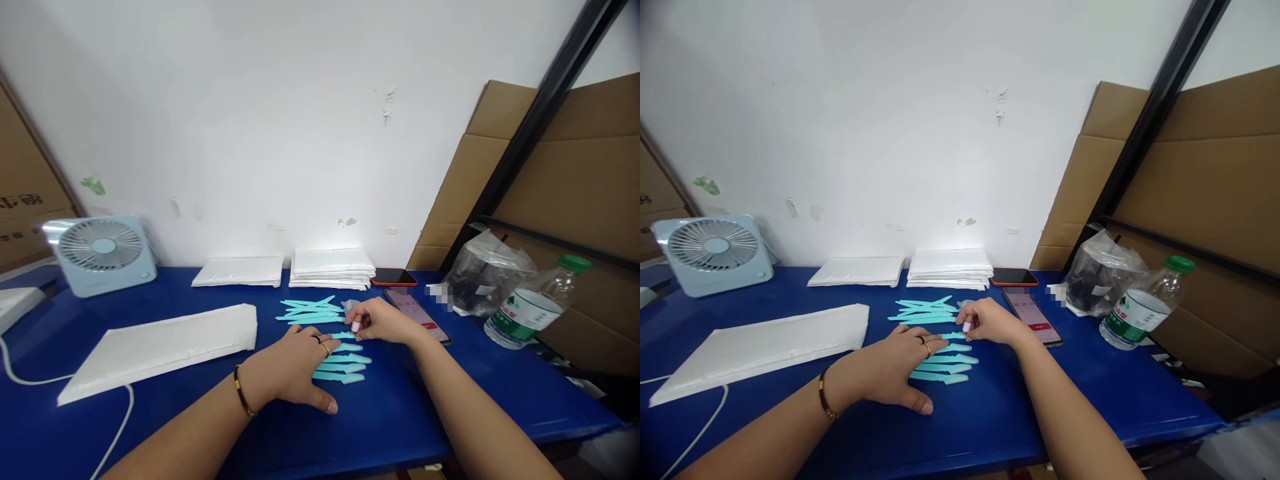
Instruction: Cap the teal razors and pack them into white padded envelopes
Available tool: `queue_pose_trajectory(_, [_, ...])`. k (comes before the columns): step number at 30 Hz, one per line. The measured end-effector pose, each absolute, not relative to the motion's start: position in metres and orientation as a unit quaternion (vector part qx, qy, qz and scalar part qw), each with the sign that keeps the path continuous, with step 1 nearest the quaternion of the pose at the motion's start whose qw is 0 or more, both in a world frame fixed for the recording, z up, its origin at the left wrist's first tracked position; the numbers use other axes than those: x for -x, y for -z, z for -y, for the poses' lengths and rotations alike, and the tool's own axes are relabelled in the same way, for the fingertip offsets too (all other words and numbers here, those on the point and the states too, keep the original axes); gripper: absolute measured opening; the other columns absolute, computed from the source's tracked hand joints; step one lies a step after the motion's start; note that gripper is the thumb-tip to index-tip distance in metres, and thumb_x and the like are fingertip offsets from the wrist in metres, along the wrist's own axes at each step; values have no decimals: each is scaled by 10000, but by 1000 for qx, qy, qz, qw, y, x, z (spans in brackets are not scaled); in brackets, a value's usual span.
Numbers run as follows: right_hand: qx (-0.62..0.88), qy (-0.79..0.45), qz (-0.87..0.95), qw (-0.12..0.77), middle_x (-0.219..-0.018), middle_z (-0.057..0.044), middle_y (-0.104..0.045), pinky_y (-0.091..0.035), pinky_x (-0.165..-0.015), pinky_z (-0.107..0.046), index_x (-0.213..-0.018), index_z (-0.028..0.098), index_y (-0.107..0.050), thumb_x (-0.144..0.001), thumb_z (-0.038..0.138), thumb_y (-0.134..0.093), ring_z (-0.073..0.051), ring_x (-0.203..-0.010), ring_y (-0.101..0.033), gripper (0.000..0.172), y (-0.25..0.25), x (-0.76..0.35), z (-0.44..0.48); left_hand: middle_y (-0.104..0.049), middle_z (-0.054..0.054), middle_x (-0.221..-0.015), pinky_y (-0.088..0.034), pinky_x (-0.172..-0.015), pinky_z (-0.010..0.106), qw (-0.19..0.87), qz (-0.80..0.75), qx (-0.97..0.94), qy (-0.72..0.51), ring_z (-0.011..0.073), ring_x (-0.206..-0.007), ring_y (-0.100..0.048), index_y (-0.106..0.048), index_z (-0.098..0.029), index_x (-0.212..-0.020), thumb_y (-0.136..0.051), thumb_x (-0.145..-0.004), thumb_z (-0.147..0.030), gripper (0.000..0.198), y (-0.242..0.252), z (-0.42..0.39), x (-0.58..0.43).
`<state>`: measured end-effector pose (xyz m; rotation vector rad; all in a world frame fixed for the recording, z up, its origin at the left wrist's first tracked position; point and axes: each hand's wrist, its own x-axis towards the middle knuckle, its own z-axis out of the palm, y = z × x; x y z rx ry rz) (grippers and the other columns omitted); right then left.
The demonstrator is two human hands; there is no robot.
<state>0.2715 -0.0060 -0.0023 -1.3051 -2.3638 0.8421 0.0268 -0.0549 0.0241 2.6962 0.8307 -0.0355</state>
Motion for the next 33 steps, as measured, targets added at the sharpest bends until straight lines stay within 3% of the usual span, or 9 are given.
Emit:
queue_pose_trajectory(7, [449,-310,823,156,-760,-13,-670,-464,-595,-220,-899,175,-647,-647,250,-674,-153,-689,-622,265,-4,-269,12,-498,99,-1264,-270,-984,443,211,-284,-935,20,291,-1160,-425,-266,-266,-1374,-515,-652,-705,881,-30,53,-24])
queue_pose_trajectory(11, [510,-144,822,210,-778,-22,-657,-421,-625,-230,-852,180,-664,-731,167,-543,-141,-687,-586,171,-8,-283,6,-278,90,-1439,-133,-1038,516,179,-318,-931,3,313,-1310,-223,-230,-298,-1382,-498,-654,-720,883,-23,43,-22])
queue_pose_trajectory(14, [536,-69,821,183,-777,-30,-641,-404,-633,-236,-797,185,-677,-691,132,-562,-149,-690,-566,165,-5,-291,0,-270,98,-1442,-111,-1032,537,151,-346,-926,11,317,-1317,-199,-234,-284,-1380,-506,-644,-723,899,-15,37,-22])
queue_pose_trajectory(20, [501,-126,844,142,-813,-41,-659,-407,-628,-222,-770,180,-699,-699,175,-587,-150,-705,-580,132,-1,-289,-2,-388,91,-1377,-133,-1029,516,147,-329,-933,12,304,-1265,-309,-244,-279,-1376,-493,-659,-716,875,-15,40,-21])
queue_pose_trajectory(26, [525,-235,811,102,-667,-10,-665,-389,-521,-204,-714,170,-685,-697,212,-563,-134,-598,-572,130,-3,-295,-1,-380,96,-1384,-165,-1021,496,156,-317,-935,23,301,-1262,-310,-262,-282,-1371,-512,-650,-710,875,-19,45,-21])
queue_pose_trajectory(33, [515,-256,811,105,-620,-2,-656,-385,-487,-202,-712,175,-697,-623,342,-675,-134,-560,-565,190,-3,-294,0,-400,102,-1367,-178,-1011,488,158,-319,-934,18,310,-1228,-346,-297,-276,-1355,-540,-641,-695,862,-20,48,-23])
